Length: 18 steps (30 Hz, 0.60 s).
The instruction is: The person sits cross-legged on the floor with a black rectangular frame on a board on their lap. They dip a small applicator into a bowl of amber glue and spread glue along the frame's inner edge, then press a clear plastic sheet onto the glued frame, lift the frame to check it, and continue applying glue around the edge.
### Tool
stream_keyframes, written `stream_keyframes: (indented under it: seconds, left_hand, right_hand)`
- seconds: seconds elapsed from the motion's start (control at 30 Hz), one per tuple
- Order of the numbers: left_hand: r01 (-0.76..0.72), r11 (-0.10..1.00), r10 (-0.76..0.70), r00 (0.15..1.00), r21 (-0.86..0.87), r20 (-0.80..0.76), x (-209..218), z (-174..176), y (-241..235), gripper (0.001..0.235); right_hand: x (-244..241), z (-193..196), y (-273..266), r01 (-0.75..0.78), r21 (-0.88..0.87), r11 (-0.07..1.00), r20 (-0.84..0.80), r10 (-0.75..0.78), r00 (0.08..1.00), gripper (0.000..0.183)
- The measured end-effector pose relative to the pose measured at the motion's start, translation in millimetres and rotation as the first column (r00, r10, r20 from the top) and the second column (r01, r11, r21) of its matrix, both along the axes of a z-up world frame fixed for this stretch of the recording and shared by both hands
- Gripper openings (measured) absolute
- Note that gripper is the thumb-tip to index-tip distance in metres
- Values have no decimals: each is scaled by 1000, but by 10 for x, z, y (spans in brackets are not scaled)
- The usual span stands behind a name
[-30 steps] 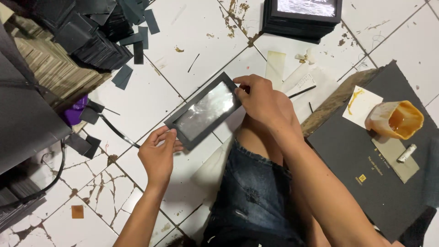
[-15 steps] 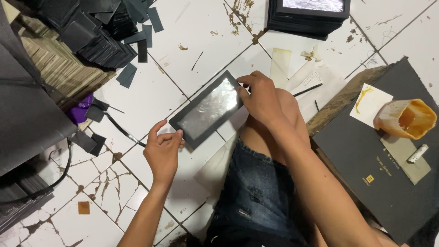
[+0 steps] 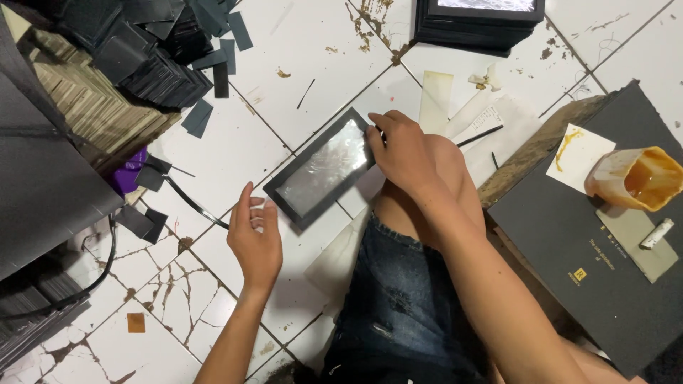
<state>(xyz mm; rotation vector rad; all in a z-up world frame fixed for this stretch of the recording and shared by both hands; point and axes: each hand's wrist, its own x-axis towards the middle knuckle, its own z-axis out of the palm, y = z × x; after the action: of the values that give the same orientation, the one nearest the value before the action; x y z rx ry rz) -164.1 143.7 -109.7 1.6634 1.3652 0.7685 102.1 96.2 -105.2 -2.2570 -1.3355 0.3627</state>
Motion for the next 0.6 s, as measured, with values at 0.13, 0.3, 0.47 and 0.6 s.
stream_keyframes:
  seconds: [0.13, 0.3, 0.47, 0.6]
  left_hand:
    - [198, 926, -135, 969, 322, -207, -25, 122, -20, 53]
    - [231, 779, -201, 973, 583, -117, -1, 99, 10, 16]
    - [324, 689, -440, 898, 649, 19, 387, 246, -221, 6]
    - [440, 619, -674, 723, 650, 153, 791, 220, -606, 16]
  right_hand:
    - [-157, 264, -115, 81, 263, 961, -90, -59, 994, 32]
    - [-231, 352, -500, 185, 574, 797, -91, -163, 982, 31]
    - [-440, 228, -1198, 423, 595, 683, -405, -200, 892, 29]
    - [-603, -290, -2028, 618, 458, 640, -682, -193, 706, 30]
